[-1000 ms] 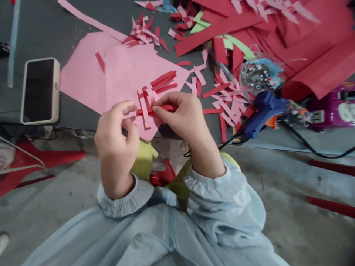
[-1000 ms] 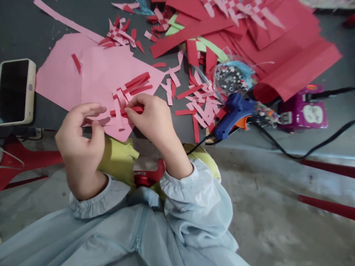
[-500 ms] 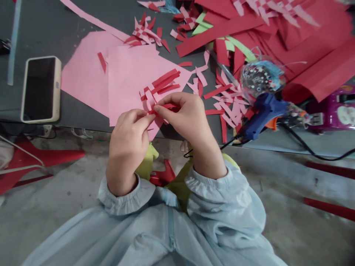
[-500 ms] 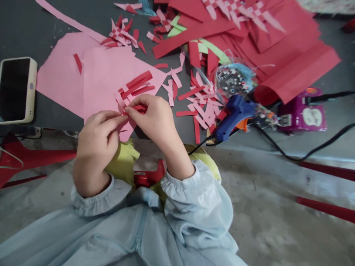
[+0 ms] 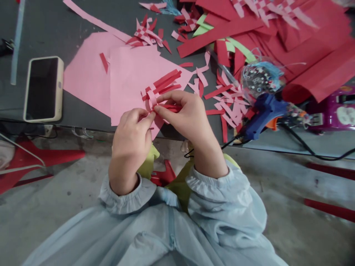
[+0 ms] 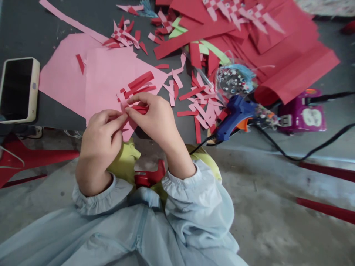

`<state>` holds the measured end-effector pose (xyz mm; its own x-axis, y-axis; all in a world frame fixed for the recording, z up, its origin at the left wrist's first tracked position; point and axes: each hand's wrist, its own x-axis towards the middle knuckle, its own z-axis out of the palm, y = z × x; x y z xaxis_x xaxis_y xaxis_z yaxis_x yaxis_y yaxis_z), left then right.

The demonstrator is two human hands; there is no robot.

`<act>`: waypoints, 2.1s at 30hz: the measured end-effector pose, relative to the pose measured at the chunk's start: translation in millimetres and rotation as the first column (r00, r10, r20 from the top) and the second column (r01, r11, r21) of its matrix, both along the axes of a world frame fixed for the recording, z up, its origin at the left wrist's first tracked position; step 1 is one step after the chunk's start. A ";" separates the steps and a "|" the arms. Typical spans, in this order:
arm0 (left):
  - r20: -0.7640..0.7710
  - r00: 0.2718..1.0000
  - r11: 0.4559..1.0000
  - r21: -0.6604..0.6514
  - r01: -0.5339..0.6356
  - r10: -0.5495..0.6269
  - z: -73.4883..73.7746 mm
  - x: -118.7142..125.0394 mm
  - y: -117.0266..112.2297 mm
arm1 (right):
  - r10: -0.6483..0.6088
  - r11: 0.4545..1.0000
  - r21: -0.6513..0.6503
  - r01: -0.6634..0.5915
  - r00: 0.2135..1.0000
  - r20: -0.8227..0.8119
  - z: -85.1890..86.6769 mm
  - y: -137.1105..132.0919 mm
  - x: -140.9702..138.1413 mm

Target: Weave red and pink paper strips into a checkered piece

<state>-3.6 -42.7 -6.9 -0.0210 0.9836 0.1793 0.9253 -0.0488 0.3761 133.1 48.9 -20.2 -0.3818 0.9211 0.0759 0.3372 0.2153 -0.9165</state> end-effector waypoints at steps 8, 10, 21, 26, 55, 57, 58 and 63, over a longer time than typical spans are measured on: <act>-0.019 1.000 1.000 -0.018 -0.006 0.005 1.0 0.5 0.0 | -0.086 0.991 0.110 0.079 0.995 0.057 5.2 -2.0 -5.1; -0.011 1.000 1.000 -0.020 -0.007 0.007 1.3 0.4 0.2 | -0.116 0.986 0.126 0.106 0.991 0.071 6.4 -1.7 -4.8; -0.014 0.999 0.999 -0.024 -0.030 0.029 1.5 1.0 -0.5 | -0.148 0.981 0.137 0.135 0.986 0.084 9.1 2.8 4.2; 0.009 1.000 1.000 0.020 -0.022 0.022 -0.1 0.9 -1.7 | -0.041 0.989 0.146 0.017 0.986 0.162 13.7 -3.2 5.5; -0.028 0.999 0.999 -0.036 0.030 -0.031 -3.6 1.5 -2.6 | 0.024 0.992 0.111 -0.058 0.958 0.284 14.4 -1.6 13.6; -0.032 0.999 0.999 -0.038 0.034 -0.035 -3.8 2.0 -2.3 | 0.023 0.990 0.124 -0.061 0.958 0.287 15.0 -0.6 17.3; -0.034 0.999 0.999 -0.040 0.031 -0.033 -3.9 2.2 -2.1 | 0.026 0.989 0.131 -0.066 0.957 0.288 15.3 0.2 19.4; -0.052 0.998 0.999 -0.036 0.020 -0.022 -4.3 3.3 -1.3 | 0.010 0.986 0.150 -0.067 0.936 0.351 16.5 3.8 27.9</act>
